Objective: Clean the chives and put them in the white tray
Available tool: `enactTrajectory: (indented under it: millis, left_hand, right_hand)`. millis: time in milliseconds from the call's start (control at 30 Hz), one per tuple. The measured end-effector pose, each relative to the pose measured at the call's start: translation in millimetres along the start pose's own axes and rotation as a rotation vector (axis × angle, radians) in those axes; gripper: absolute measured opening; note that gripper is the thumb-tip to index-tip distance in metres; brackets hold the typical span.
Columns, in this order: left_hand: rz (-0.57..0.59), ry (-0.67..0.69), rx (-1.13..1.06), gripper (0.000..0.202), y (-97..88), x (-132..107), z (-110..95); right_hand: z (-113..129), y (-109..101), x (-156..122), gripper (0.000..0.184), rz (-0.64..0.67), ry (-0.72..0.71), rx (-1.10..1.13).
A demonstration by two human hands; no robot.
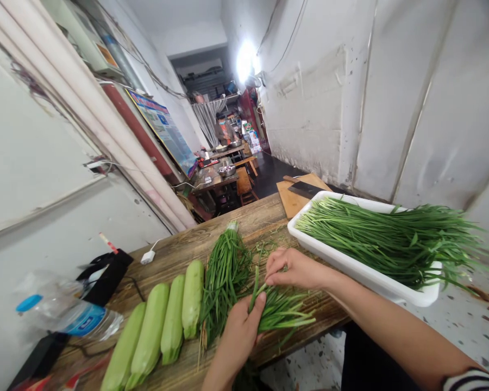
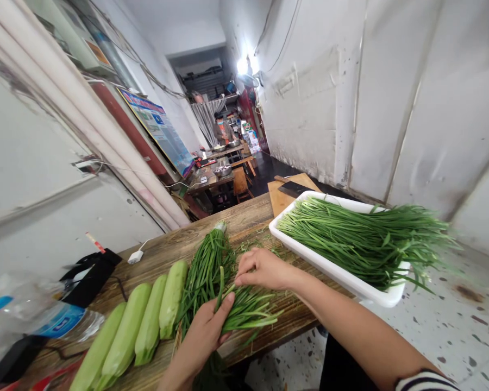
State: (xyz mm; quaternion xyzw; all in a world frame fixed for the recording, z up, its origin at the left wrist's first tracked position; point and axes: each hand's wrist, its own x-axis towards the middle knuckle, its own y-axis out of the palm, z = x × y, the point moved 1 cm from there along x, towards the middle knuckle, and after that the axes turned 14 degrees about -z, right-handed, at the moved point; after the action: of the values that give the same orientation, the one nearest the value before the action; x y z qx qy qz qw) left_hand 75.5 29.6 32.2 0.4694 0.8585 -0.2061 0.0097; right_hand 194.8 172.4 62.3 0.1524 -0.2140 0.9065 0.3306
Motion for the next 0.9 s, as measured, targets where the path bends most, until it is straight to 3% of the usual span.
enactTrajectory:
  millis: [67,167,267,333,433,567,667,800,900]
  left_hand:
    - [-0.001,0.021,0.013,0.052,0.4,-1.6,-2.9]
    - [-0.016,0.029,0.048,0.052,-0.2,-4.8,-4.9]
    - [-0.027,-0.020,0.047,0.053,-1.1,-6.9,-0.5]
    - [-0.026,-0.042,0.025,0.054,-1.2,-6.5,3.8]
    - [-0.037,-0.049,0.003,0.053,-0.8,-4.2,6.8]
    - [-0.041,-0.074,-0.007,0.053,-0.3,-3.3,3.0]
    - [-0.029,-0.130,-0.026,0.054,-1.4,-6.8,-1.3]
    - [0.142,-0.135,-0.073,0.053,-4.4,-13.5,-4.8]
    - [0.261,-0.139,-0.127,0.054,-7.4,-15.8,-3.7]
  right_hand:
    - [-5.6,0.9,-0.7,0.017,-0.076,0.133,0.136]
    - [-14.6,-4.7,0.6,0.032,-0.310,0.365,0.378]
    - [-18.5,-17.5,2.4,0.041,-0.515,0.434,0.520]
    - [-16.3,-23.5,2.0,0.047,-0.460,0.383,0.453]
    - [-8.6,-22.5,-2.1,0.058,-0.292,0.202,0.174]
    - [1.7,-7.4,-8.1,0.032,-0.036,-0.130,-0.270]
    - [8.6,0.8,-11.3,0.021,0.136,-0.272,-0.494]
    - [16.1,-4.7,-17.4,0.031,0.134,-0.330,-0.458]
    - [13.4,-15.4,-23.7,0.032,0.044,-0.210,-0.304]
